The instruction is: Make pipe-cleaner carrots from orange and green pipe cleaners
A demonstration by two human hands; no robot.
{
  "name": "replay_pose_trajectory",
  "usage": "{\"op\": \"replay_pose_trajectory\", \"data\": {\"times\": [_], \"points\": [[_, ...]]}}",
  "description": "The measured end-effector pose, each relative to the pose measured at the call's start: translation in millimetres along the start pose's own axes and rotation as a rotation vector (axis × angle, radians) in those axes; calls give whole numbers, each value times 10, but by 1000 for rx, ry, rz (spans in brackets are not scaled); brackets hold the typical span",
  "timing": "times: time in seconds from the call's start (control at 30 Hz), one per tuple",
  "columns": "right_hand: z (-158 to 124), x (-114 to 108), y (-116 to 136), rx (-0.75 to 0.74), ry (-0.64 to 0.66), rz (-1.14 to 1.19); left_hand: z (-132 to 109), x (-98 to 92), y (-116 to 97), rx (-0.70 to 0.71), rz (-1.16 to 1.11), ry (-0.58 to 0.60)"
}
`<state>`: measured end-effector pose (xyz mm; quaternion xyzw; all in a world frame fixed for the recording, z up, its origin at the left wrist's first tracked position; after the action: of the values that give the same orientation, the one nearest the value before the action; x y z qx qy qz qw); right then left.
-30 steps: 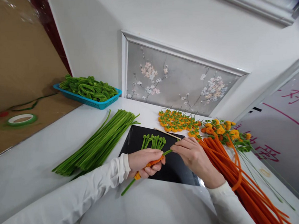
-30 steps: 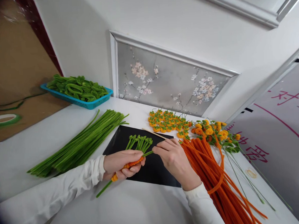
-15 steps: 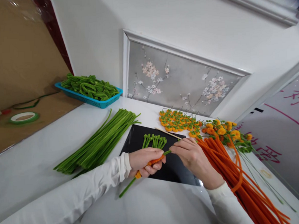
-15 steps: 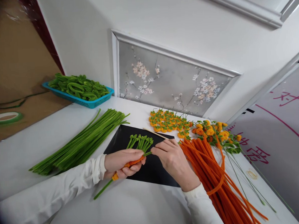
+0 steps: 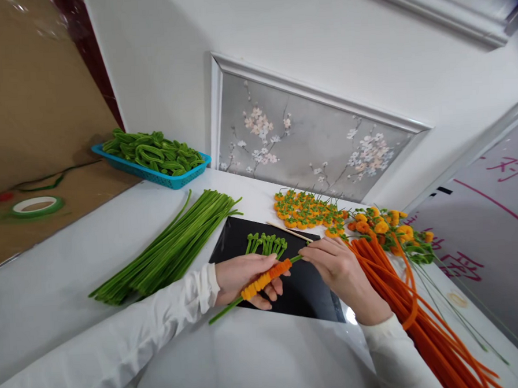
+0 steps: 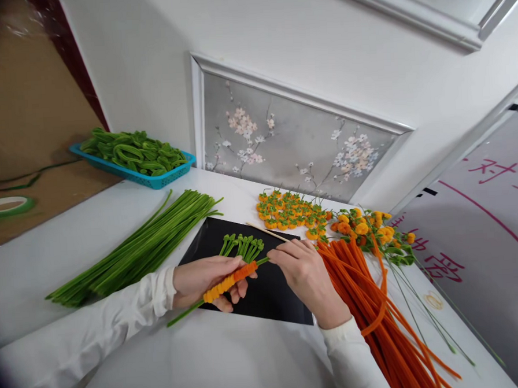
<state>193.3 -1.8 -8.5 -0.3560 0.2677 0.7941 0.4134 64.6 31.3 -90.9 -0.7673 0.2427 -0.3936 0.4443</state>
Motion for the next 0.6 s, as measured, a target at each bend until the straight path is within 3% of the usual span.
{"op": "replay_pose_trajectory", "data": {"times": [0.13,0.37,0.6], "points": [[-13,-40,-156,111,-17,65,-60,-37,-61,13,-38,44],[-64,28,-304,230,123,442,-99,-161,-321,225,-365,16],[-91,83,-201,298,267,750,-170,-78,-410,364,-486,195]]}}
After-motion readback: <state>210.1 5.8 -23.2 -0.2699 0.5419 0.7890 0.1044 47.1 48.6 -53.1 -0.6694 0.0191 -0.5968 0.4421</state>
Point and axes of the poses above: each hand's wrist, its own z-axis towards the middle knuckle, its own x-axis out of the palm, y = z × x, the point moved 8 cm from there along z, towards the middle knuckle, and after that the axes turned 5 degrees about x, right-handed, at the moved point
